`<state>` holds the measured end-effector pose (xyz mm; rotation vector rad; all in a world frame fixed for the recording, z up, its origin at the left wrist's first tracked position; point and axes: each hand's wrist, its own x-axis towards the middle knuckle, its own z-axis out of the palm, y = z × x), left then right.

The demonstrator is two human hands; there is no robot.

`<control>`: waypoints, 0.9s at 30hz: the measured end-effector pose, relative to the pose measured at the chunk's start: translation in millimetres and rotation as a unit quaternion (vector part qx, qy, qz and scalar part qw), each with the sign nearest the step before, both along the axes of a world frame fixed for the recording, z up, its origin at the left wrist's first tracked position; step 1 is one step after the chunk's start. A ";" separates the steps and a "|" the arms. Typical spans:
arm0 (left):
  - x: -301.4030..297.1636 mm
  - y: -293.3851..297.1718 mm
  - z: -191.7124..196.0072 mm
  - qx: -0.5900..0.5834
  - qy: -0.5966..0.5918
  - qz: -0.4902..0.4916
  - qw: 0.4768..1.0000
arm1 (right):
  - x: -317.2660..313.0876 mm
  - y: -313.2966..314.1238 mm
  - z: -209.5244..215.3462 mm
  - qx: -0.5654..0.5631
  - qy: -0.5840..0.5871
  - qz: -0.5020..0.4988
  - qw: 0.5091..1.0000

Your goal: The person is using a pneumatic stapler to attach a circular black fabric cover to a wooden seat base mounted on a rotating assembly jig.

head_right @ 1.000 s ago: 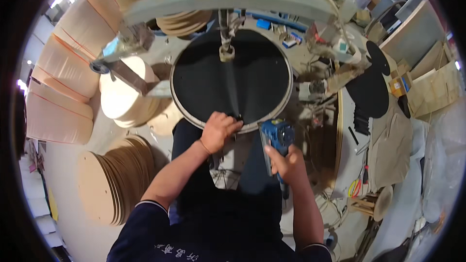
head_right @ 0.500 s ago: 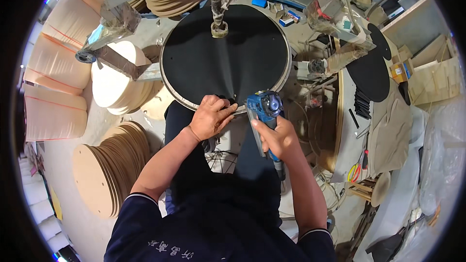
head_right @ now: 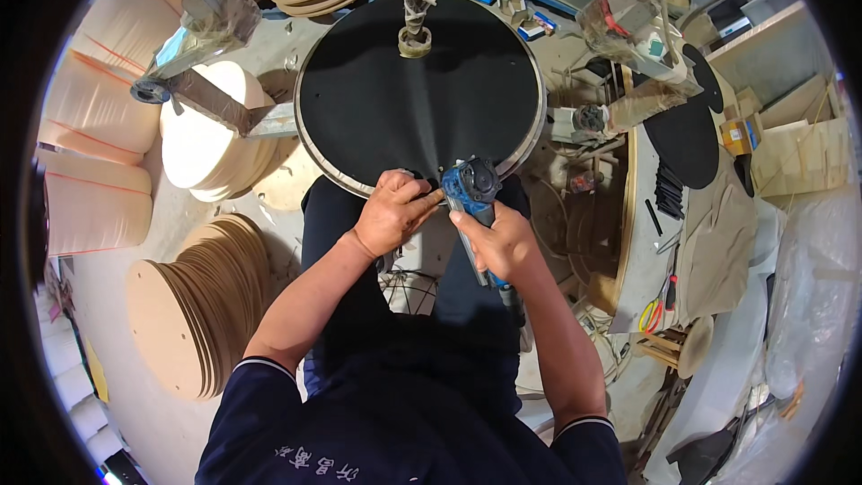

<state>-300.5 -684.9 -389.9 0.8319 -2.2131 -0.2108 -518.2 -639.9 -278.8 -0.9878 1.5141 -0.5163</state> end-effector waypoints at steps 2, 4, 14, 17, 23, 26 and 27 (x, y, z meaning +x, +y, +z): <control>-0.4 -0.4 -0.9 0.004 0.004 0.000 1.000 | 2.0 -0.2 0.4 -0.002 0.009 0.002 1.000; 0.1 -0.7 -1.2 0.001 0.008 -0.002 1.000 | 3.8 -0.3 2.6 -0.005 0.017 0.005 1.000; -4.6 0.3 -10.9 -0.017 0.018 0.010 1.000 | -5.2 15.9 19.1 -0.026 0.090 -0.043 0.995; -11.9 1.5 -8.7 -0.017 0.020 0.030 0.999 | -21.0 33.2 14.1 -0.042 0.059 -0.126 0.989; -61.9 10.5 -14.9 0.036 0.056 0.079 0.995 | -29.3 52.8 9.3 -0.060 0.038 -0.191 0.979; -75.9 11.8 -4.5 0.064 0.145 0.020 0.987 | -25.8 55.9 9.7 -0.071 0.021 -0.198 0.977; -71.9 12.5 0.4 0.087 0.144 0.009 0.986 | -25.9 57.2 10.2 -0.070 0.019 -0.195 0.978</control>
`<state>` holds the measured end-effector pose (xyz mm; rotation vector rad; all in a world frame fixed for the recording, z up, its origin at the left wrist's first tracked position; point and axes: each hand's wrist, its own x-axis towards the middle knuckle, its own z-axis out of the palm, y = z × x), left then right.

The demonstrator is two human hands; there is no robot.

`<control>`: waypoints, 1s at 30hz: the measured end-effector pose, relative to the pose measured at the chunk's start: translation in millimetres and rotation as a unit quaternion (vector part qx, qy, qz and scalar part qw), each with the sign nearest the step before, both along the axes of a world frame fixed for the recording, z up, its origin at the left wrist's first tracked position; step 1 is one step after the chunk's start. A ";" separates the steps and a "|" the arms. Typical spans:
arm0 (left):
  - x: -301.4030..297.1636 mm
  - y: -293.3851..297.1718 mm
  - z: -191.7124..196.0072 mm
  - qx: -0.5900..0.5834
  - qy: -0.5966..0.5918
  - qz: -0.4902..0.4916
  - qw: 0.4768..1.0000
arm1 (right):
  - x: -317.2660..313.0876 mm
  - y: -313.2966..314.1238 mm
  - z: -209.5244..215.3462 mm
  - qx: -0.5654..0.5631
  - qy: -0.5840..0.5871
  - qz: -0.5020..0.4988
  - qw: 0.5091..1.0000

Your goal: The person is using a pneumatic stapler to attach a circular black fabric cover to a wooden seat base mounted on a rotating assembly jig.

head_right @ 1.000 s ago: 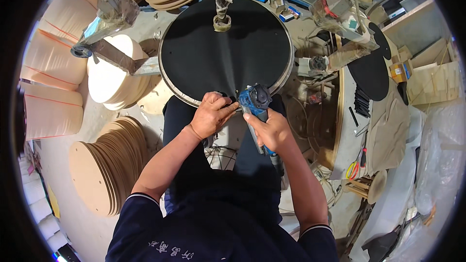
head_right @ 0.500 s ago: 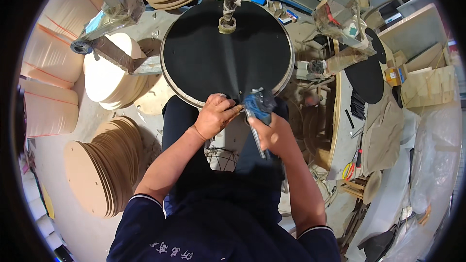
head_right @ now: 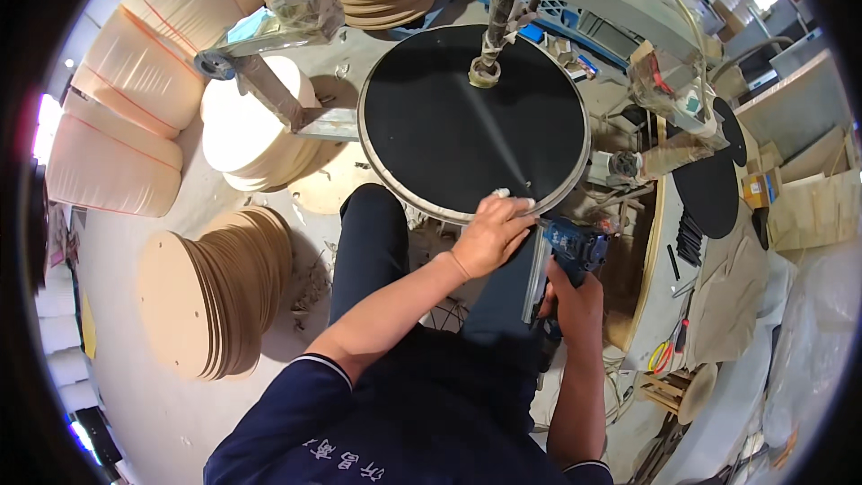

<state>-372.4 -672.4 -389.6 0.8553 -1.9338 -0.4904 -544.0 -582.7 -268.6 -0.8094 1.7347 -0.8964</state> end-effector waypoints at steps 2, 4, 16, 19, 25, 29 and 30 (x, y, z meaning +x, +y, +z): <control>21.0 -2.1 9.3 -0.026 -0.036 0.025 0.999 | -1.3 3.8 0.9 -0.003 -0.015 0.010 1.000; 58.0 -9.2 15.3 -0.038 -0.055 0.058 0.996 | -0.2 6.5 2.5 -0.006 -0.020 0.011 1.000; 184.7 -30.6 17.1 0.025 -0.179 0.104 0.978 | 5.7 5.5 3.7 -0.021 -0.056 0.060 0.996; 171.8 -29.3 13.9 -0.014 -0.176 0.081 0.981 | 7.3 6.6 3.3 -0.018 -0.063 0.059 0.996; 141.7 -25.9 15.0 -0.024 -0.171 0.053 0.984 | 4.3 6.5 -3.6 -0.026 -0.048 0.073 0.996; 122.4 -26.4 21.4 -0.045 -0.188 0.047 0.980 | 6.7 4.7 -3.9 -0.022 -0.051 0.076 0.996; 117.0 -26.5 18.6 -0.048 -0.171 0.042 0.983 | 6.8 4.2 -3.5 -0.022 -0.053 0.074 0.996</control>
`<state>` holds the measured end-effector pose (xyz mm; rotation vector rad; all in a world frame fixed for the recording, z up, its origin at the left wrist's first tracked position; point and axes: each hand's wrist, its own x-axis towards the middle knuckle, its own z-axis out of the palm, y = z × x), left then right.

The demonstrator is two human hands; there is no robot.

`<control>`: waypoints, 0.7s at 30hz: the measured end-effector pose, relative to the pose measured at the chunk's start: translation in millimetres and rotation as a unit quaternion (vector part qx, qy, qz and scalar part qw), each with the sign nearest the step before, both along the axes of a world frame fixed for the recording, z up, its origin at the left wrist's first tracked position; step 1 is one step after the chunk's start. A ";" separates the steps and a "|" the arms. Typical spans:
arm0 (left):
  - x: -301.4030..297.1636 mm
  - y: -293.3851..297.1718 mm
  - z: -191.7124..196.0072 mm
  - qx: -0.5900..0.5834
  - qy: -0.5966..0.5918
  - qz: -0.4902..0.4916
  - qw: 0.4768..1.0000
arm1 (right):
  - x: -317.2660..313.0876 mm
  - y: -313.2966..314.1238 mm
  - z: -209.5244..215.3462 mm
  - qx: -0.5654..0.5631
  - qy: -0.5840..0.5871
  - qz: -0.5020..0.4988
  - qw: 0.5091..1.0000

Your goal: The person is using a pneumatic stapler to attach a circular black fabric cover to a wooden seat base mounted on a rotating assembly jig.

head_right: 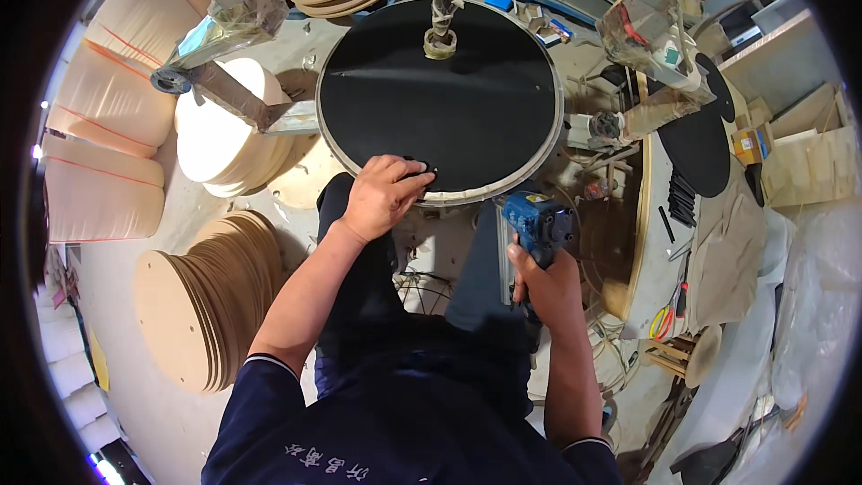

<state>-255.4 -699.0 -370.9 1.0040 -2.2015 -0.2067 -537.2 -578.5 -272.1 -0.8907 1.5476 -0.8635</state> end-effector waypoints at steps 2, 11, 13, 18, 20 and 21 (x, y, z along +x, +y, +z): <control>-4.3 2.0 -3.4 0.001 0.003 -0.002 1.000 | -2.1 -0.1 -0.8 0.003 0.009 0.009 1.000; -4.6 2.0 -9.4 -0.023 -0.010 -0.019 1.000 | 7.6 -6.9 10.0 0.024 0.030 0.022 0.999; -3.8 1.5 -9.2 -0.030 -0.015 -0.023 0.999 | 11.6 -9.9 10.2 0.034 0.034 0.023 0.999; -1.4 -0.4 -10.1 -0.043 -0.032 -0.047 0.997 | 22.6 -16.3 7.3 0.045 -0.006 0.047 0.998; -0.9 0.3 -12.7 -0.041 -0.033 -0.049 0.997 | 28.1 -18.7 8.1 0.050 -0.012 0.052 0.997; -0.5 0.5 -14.0 -0.039 -0.034 -0.051 0.997 | 30.5 -20.4 8.3 0.055 -0.017 0.056 0.997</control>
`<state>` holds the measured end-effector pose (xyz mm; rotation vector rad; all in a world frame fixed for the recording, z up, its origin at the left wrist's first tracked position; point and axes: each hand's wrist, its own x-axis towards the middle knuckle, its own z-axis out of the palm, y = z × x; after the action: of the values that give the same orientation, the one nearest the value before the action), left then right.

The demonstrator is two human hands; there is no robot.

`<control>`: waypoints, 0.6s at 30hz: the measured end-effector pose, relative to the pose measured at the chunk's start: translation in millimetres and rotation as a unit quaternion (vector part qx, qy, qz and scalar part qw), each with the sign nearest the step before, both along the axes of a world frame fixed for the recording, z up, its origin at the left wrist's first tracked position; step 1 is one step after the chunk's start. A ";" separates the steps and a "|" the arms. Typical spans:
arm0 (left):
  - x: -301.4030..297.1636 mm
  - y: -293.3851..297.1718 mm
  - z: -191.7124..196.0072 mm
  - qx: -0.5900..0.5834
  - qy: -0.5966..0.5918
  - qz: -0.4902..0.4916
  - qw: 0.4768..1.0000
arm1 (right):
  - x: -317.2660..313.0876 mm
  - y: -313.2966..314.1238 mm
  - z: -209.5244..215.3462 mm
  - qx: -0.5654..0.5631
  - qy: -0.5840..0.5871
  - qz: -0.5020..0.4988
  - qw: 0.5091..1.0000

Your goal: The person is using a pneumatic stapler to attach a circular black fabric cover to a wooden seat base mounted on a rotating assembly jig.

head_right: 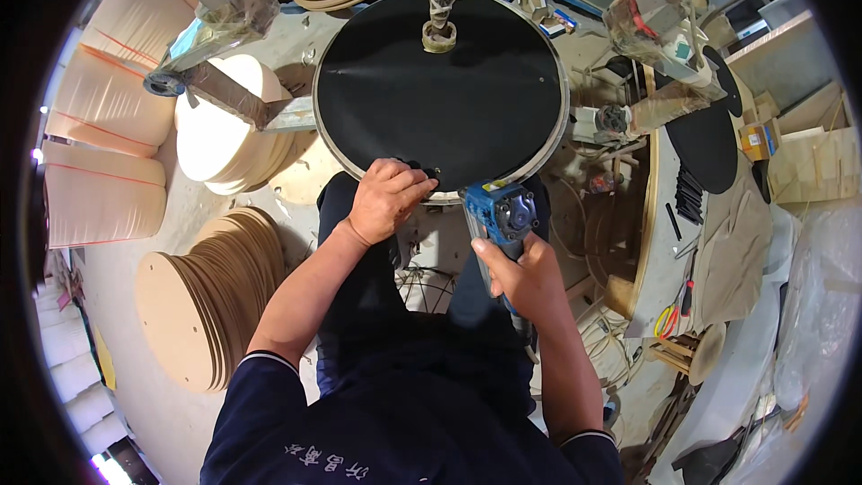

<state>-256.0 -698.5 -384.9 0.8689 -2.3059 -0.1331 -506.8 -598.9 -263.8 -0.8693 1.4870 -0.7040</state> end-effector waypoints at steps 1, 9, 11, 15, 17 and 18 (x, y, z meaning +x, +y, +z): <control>0.7 -0.1 -1.1 0.001 0.000 0.001 1.000 | 1.8 -2.8 -0.9 0.001 0.000 0.001 1.000; 5.1 0.5 0.0 0.007 -0.010 -0.013 1.000 | 15.4 -22.0 1.3 -0.010 0.012 0.039 0.999; 6.5 -0.6 2.2 0.018 -0.009 -0.020 1.000 | 14.7 -24.5 -1.1 -0.001 0.013 0.042 0.999; 6.5 1.3 2.1 0.028 0.020 -0.038 0.999 | 17.1 -26.4 -6.2 -0.002 0.024 0.040 0.999; 6.2 3.8 2.0 0.037 0.026 -0.041 0.998 | 17.1 -25.9 -9.2 0.003 0.023 0.039 0.999; 5.6 4.0 1.7 0.045 0.031 -0.043 0.998 | 16.7 -26.2 -10.3 0.008 0.022 0.038 0.999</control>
<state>-250.4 -694.5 -383.2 0.7997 -2.2939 -0.3002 -490.1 -625.1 -274.2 -0.9306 1.4891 -0.6195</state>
